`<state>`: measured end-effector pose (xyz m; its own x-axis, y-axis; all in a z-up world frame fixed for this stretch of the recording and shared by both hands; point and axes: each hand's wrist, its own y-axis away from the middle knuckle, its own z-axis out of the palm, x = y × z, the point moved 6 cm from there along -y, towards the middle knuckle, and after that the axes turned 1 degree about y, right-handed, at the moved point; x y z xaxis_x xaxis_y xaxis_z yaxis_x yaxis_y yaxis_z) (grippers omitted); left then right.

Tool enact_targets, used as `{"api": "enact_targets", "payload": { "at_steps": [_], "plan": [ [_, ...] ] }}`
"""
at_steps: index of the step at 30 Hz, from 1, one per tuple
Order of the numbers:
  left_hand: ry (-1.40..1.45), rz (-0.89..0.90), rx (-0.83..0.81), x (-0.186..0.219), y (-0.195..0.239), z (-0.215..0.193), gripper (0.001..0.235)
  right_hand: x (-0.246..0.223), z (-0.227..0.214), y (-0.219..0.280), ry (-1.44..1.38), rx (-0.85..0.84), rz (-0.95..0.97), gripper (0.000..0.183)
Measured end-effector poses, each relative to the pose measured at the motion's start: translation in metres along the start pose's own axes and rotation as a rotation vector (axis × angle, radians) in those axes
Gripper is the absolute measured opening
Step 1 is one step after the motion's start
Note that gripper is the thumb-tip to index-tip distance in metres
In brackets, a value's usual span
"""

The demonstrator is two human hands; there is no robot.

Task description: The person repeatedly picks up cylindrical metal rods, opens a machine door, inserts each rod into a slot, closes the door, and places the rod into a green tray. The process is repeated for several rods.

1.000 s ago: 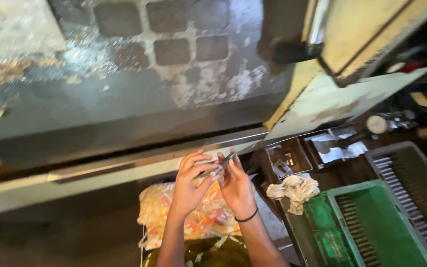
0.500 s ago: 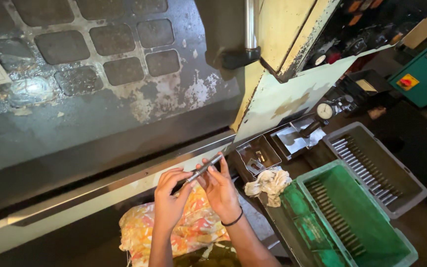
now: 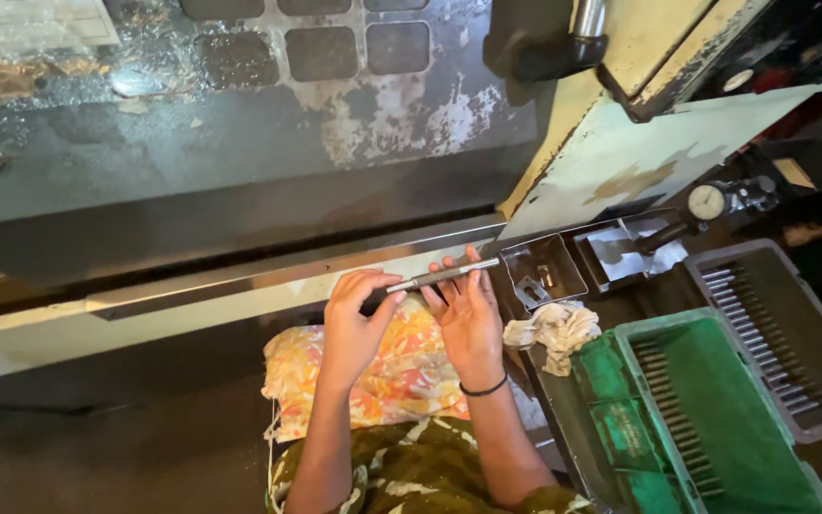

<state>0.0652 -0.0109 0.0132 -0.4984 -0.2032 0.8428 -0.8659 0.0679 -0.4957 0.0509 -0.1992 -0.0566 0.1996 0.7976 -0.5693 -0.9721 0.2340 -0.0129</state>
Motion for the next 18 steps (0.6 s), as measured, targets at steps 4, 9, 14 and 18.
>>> {"api": "enact_targets", "payload": {
  "at_steps": [4,9,14,18],
  "plan": [
    [0.007,-0.036,-0.009,-0.002,-0.002,-0.004,0.021,0.004,-0.016,-0.001,-0.007,0.058,0.034,0.033],
    [0.040,-0.055,-0.005,-0.007,-0.002,-0.003,0.018,0.007,-0.040,-0.007,0.028,0.052,0.031,0.020],
    [0.138,-0.172,-0.020,-0.016,0.000,0.004,0.022,0.009,-0.057,-0.011,0.031,0.074,0.031,0.018],
    [0.113,-0.187,-0.051,-0.021,-0.003,0.006,0.021,0.006,-0.054,-0.015,0.037,0.072,0.030,0.021]
  ]
}}
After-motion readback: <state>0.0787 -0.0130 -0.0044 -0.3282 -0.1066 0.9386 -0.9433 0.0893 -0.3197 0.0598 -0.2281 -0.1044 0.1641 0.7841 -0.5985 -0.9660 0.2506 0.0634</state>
